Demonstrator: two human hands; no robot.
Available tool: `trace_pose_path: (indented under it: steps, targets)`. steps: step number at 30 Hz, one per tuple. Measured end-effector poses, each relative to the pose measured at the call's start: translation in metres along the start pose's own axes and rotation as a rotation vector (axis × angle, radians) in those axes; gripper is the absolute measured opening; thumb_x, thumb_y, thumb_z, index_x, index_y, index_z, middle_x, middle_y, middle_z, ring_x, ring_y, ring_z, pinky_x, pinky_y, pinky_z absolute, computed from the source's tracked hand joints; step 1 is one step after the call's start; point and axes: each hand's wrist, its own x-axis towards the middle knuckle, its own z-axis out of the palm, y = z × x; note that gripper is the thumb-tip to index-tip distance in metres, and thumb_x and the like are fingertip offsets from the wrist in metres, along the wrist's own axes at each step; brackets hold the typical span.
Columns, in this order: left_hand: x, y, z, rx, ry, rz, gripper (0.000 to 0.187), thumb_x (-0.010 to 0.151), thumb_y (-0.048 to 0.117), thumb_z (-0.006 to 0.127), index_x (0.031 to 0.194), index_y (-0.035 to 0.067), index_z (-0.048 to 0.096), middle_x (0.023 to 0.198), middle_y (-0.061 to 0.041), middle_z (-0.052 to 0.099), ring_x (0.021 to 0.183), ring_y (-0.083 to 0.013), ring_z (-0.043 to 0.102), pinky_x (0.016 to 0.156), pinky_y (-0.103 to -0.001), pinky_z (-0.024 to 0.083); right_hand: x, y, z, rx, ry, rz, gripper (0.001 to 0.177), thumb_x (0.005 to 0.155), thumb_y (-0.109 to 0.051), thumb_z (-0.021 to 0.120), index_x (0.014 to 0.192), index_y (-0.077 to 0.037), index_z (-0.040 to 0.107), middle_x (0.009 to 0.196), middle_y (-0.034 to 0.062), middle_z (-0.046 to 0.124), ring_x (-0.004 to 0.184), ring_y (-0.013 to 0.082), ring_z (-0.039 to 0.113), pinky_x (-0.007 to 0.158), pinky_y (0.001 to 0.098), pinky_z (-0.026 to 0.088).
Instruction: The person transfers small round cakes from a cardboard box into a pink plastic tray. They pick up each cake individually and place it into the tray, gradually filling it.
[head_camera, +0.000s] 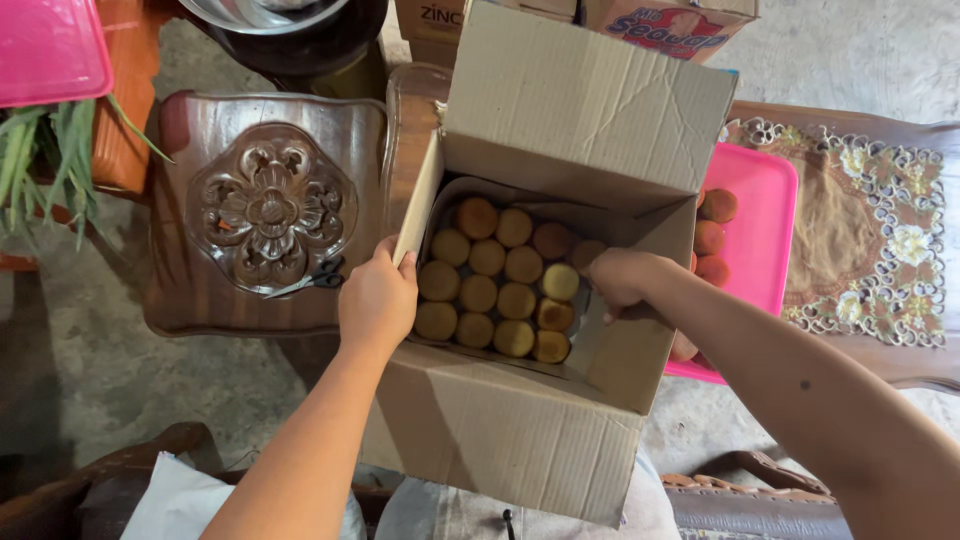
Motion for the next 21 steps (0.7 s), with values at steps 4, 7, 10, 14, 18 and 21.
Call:
trace_pose_path:
  steps: [4, 7, 10, 14, 18, 21]
  targets:
    - [0.000, 0.004, -0.002, -0.016, -0.009, -0.029, 0.037, 0.102, 0.037, 0.052, 0.133, 0.020, 0.063, 0.097, -0.020, 0.075, 0.095, -0.0429, 0.070, 0.083, -0.055, 0.055, 0.015, 0.005, 0.003, 0.223, 0.237, 0.067, 0.038, 0.077, -0.020, 0.083, 0.114, -0.013, 0.076, 0.110, 0.0141, 0.075, 0.105, 0.0337, 0.071, 0.089, 0.0443, 0.057]
    - [-0.002, 0.006, -0.004, -0.014, 0.006, -0.025, 0.037, 0.101, 0.037, 0.054, 0.133, 0.020, 0.064, 0.099, -0.020, 0.075, 0.095, -0.0430, 0.070, 0.084, -0.054, 0.055, 0.029, 0.011, -0.001, 0.473, 0.453, 0.109, 0.034, 0.081, -0.023, 0.079, 0.111, -0.009, 0.074, 0.106, 0.0145, 0.077, 0.102, 0.0323, 0.073, 0.090, 0.0413, 0.057]
    - [0.000, 0.007, -0.006, -0.029, -0.018, -0.029, 0.037, 0.101, 0.036, 0.053, 0.133, 0.021, 0.063, 0.099, -0.020, 0.075, 0.095, -0.0422, 0.071, 0.084, -0.054, 0.055, 0.046, 0.023, 0.003, 0.583, 0.575, 0.141, 0.030, 0.088, -0.022, 0.072, 0.116, -0.010, 0.074, 0.107, 0.0159, 0.077, 0.102, 0.0339, 0.073, 0.091, 0.0418, 0.057]
    - [-0.001, 0.007, -0.008, -0.033, -0.045, -0.042, 0.036, 0.102, 0.036, 0.051, 0.133, 0.021, 0.062, 0.099, -0.019, 0.075, 0.095, -0.0421, 0.071, 0.084, -0.054, 0.054, 0.069, 0.047, 0.025, 0.380, 0.485, 0.136, 0.028, 0.090, -0.016, 0.067, 0.115, -0.010, 0.076, 0.112, 0.0160, 0.075, 0.103, 0.0347, 0.072, 0.089, 0.0436, 0.057]
    - [-0.002, 0.007, -0.008, -0.024, -0.037, -0.035, 0.037, 0.102, 0.036, 0.052, 0.133, 0.020, 0.063, 0.098, -0.020, 0.075, 0.094, -0.0426, 0.071, 0.083, -0.054, 0.054, 0.095, 0.075, 0.027, 0.067, 0.203, 0.120, 0.037, 0.081, -0.017, 0.078, 0.117, -0.008, 0.076, 0.111, 0.0162, 0.075, 0.102, 0.0332, 0.072, 0.087, 0.0422, 0.058]
    - [-0.002, 0.006, -0.007, -0.022, -0.038, -0.028, 0.036, 0.102, 0.036, 0.052, 0.133, 0.020, 0.063, 0.095, -0.020, 0.076, 0.093, -0.0424, 0.071, 0.083, -0.054, 0.054, 0.108, 0.081, 0.019, 0.860, 0.146, 0.343, 0.035, 0.092, -0.007, 0.056, 0.126, -0.010, 0.066, 0.105, 0.0200, 0.073, 0.090, 0.0341, 0.074, 0.077, 0.0457, 0.062]
